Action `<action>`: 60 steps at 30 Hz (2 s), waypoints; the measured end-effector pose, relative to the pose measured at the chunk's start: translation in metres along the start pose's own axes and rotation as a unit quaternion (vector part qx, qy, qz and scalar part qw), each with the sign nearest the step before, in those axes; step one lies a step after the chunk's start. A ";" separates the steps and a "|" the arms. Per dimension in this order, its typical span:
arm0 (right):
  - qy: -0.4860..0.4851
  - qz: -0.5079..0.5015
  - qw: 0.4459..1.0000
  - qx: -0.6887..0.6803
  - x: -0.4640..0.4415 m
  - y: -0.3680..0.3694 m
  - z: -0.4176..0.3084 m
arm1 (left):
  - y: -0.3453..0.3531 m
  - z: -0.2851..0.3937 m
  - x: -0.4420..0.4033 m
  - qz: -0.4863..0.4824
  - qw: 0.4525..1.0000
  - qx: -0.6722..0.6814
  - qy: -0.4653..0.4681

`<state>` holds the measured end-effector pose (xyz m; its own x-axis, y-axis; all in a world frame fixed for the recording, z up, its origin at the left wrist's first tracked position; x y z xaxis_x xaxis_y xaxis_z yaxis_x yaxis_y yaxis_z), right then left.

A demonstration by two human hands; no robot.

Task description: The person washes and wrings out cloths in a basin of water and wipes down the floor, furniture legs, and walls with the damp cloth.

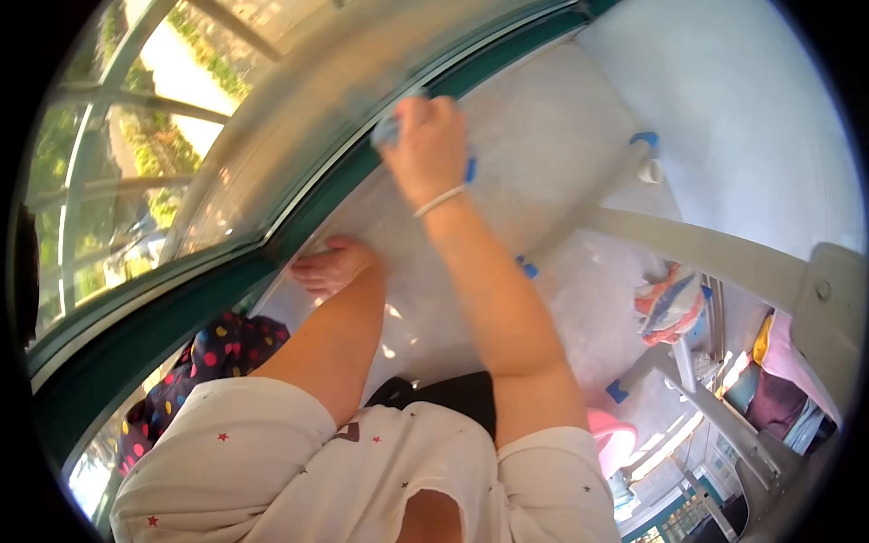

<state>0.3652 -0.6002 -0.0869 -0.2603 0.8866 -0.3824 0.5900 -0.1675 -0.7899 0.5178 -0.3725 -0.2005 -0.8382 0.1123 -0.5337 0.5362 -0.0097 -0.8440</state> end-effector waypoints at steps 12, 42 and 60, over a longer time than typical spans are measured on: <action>0.240 -0.031 0.818 -0.522 -0.001 -0.015 0.063 | 0.064 0.004 0.014 -0.168 0.918 0.350 -0.079; -0.183 0.073 0.823 0.533 -0.141 -0.151 0.241 | 0.057 0.022 0.005 -0.141 0.935 0.325 0.008; 0.309 0.653 0.581 0.375 -0.027 -0.281 0.275 | 0.044 0.026 0.011 -0.136 0.962 0.221 0.087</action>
<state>-0.0041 -0.6958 0.0132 0.4960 -0.2608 -0.8283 -0.5824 -0.8074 -0.0945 0.5295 -0.3973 -0.2450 -0.8914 0.3348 -0.3056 0.1726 -0.3727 -0.9118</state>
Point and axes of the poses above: each hand's wrist, its own x-axis away from the middle knuckle, its own y-axis out of the palm, z = x × y, the point moved 10 cm from there along -x, towards the middle knuckle, and after that the axes turned 3 degrees about -z, right-handed, at the moved point
